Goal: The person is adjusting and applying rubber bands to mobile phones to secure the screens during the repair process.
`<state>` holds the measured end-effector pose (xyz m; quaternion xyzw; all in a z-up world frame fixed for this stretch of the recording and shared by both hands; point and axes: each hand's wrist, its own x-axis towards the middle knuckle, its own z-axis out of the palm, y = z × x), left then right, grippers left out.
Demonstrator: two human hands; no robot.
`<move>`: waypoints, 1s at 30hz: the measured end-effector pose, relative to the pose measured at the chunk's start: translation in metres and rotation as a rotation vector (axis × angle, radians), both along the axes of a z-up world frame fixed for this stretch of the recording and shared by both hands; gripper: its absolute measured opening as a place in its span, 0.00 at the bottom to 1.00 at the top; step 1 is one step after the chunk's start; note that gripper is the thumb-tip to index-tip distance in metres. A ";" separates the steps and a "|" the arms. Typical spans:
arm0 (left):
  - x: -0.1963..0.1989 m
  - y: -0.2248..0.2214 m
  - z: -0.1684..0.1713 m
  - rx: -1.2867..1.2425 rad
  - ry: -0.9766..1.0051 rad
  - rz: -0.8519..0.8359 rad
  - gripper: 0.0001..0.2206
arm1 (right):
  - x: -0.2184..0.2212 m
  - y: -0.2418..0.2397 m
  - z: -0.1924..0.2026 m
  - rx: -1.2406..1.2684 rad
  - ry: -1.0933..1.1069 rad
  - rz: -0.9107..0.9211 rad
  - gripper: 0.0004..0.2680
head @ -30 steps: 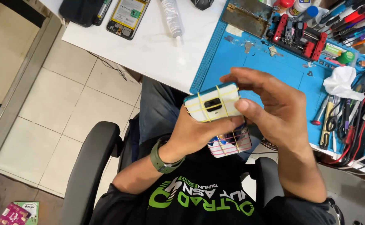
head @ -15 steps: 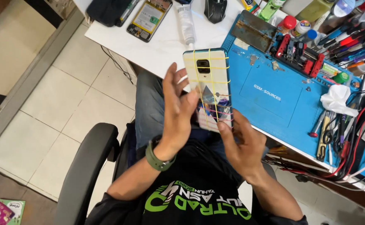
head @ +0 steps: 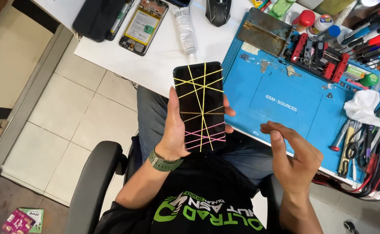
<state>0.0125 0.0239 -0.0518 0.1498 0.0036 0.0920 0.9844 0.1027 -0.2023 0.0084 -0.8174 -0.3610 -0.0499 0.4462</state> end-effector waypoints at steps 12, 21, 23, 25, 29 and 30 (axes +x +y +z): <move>0.014 -0.001 0.003 0.471 0.560 0.351 0.34 | 0.010 0.001 -0.023 0.057 0.092 0.020 0.10; 0.015 -0.006 0.033 -0.157 -0.043 -0.376 0.41 | 0.013 0.016 -0.006 0.310 0.324 0.357 0.35; 0.012 -0.006 0.027 0.089 0.162 -0.298 0.34 | 0.013 0.021 0.000 0.210 0.443 0.439 0.42; 0.009 -0.008 0.023 0.086 0.202 -0.313 0.33 | 0.013 0.035 0.006 0.240 0.459 0.392 0.40; 0.010 -0.005 0.038 -0.111 -0.010 -0.474 0.41 | 0.007 0.042 0.017 0.423 0.273 0.124 0.24; 0.010 -0.004 0.038 -0.113 -0.014 -0.482 0.41 | 0.005 0.040 0.018 0.420 0.268 0.116 0.24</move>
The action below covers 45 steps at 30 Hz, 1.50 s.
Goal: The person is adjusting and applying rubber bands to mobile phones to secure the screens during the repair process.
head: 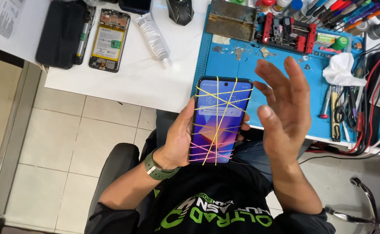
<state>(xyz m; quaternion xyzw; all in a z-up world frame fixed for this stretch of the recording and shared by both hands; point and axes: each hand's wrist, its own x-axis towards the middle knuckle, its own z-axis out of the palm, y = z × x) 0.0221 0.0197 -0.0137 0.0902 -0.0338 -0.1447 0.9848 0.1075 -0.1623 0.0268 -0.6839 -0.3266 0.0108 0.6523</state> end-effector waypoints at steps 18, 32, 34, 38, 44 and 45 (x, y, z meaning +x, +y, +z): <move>-0.041 0.029 -0.001 0.201 0.115 0.185 0.34 | -0.012 0.051 0.009 -0.070 -0.127 0.101 0.29; -0.078 0.075 -0.004 -0.002 -0.004 0.277 0.41 | -0.027 0.096 -0.017 -0.011 0.095 0.114 0.16; -0.082 0.080 -0.007 0.004 0.008 0.309 0.41 | -0.031 0.103 -0.021 -0.028 0.099 0.134 0.16; -0.091 0.089 -0.010 0.081 0.055 0.393 0.40 | -0.039 0.113 -0.029 -0.076 0.145 0.162 0.13; -0.094 0.099 -0.009 0.120 0.106 0.478 0.40 | -0.046 0.115 -0.040 -0.065 0.262 0.266 0.11; -0.094 0.099 -0.010 0.119 0.107 0.478 0.40 | -0.047 0.112 -0.045 -0.065 0.262 0.266 0.11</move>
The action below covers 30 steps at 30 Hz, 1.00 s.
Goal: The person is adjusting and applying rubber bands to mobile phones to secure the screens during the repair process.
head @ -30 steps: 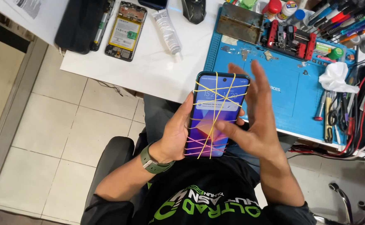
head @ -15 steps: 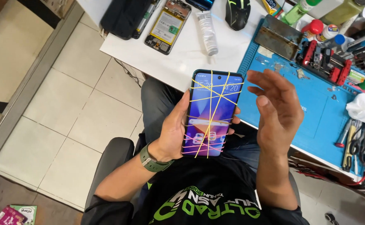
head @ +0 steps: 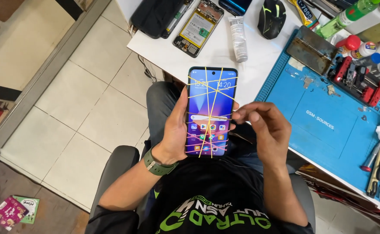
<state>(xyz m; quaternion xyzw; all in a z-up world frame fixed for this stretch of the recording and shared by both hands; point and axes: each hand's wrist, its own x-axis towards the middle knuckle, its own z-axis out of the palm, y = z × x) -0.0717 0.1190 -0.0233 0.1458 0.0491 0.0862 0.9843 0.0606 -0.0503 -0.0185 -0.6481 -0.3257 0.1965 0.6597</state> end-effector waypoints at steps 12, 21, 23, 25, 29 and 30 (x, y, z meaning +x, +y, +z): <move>0.016 -0.009 -0.008 0.017 0.297 0.229 0.29 | -0.027 -0.005 -0.041 0.155 0.230 0.301 0.20; 0.031 0.007 -0.003 1.207 0.494 0.395 0.51 | -0.006 0.036 -0.011 -0.119 -0.313 0.127 0.19; 0.035 0.018 -0.021 0.982 0.583 0.421 0.49 | 0.004 0.044 -0.002 -0.069 -0.282 0.358 0.19; 0.035 0.039 -0.026 0.958 0.613 0.372 0.46 | 0.014 0.035 0.000 -0.109 -0.290 0.395 0.22; 0.036 0.096 -0.027 1.140 0.678 0.371 0.40 | 0.025 0.012 0.006 -0.227 -0.242 0.532 0.21; 0.038 0.116 -0.025 1.146 0.675 0.370 0.40 | 0.022 0.011 0.005 -0.223 -0.243 0.527 0.21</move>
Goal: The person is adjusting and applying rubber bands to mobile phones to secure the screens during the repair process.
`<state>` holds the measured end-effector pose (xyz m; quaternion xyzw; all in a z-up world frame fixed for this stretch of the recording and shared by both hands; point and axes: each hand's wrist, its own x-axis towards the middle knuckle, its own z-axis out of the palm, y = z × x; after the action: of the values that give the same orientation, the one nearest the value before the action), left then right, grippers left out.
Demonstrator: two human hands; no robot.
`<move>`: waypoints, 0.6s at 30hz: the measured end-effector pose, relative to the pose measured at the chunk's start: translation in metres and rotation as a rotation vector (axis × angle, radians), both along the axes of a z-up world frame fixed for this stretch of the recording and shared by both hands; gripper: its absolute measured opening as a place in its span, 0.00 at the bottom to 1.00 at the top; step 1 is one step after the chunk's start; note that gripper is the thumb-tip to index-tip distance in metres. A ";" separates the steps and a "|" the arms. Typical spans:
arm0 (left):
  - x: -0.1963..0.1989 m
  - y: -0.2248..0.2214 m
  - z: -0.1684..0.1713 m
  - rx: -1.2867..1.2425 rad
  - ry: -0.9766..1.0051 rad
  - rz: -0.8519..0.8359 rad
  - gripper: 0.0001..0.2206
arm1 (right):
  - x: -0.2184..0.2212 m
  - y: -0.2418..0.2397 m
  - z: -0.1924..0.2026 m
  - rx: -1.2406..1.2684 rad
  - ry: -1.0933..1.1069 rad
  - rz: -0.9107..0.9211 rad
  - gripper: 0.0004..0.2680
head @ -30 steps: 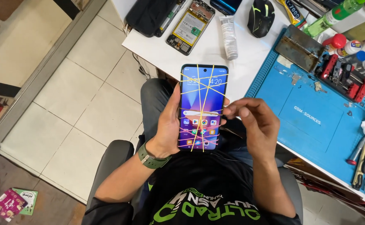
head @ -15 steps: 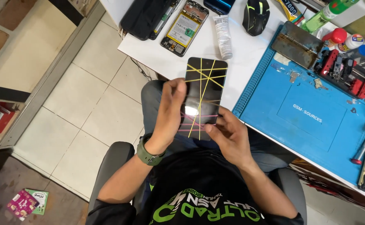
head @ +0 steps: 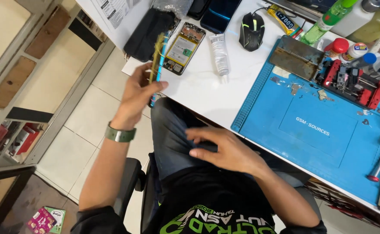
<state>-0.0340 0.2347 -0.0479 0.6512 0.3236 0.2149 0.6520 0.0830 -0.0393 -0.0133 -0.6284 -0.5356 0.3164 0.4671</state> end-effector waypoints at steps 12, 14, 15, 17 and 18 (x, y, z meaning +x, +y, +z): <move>0.034 0.099 0.036 0.176 0.227 -0.016 0.16 | 0.040 0.252 -0.061 -0.179 0.670 -0.463 0.19; 0.031 0.100 0.025 0.202 0.130 0.027 0.11 | 0.042 0.292 -0.059 -0.362 0.465 -0.632 0.29; 0.031 0.106 0.018 0.205 0.132 0.021 0.11 | 0.042 0.301 -0.059 -0.360 0.470 -0.637 0.29; 0.030 0.115 0.003 0.208 0.131 0.092 0.38 | 0.039 0.316 -0.059 -0.315 0.462 -0.724 0.21; 0.030 0.117 0.004 0.205 0.132 0.088 0.38 | 0.040 0.317 -0.050 -0.317 0.462 -0.728 0.21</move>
<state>-0.0045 0.3519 -0.0442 0.7122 0.3704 0.2321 0.5493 0.1233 0.2775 -0.0638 -0.7523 -0.1066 0.3417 0.5530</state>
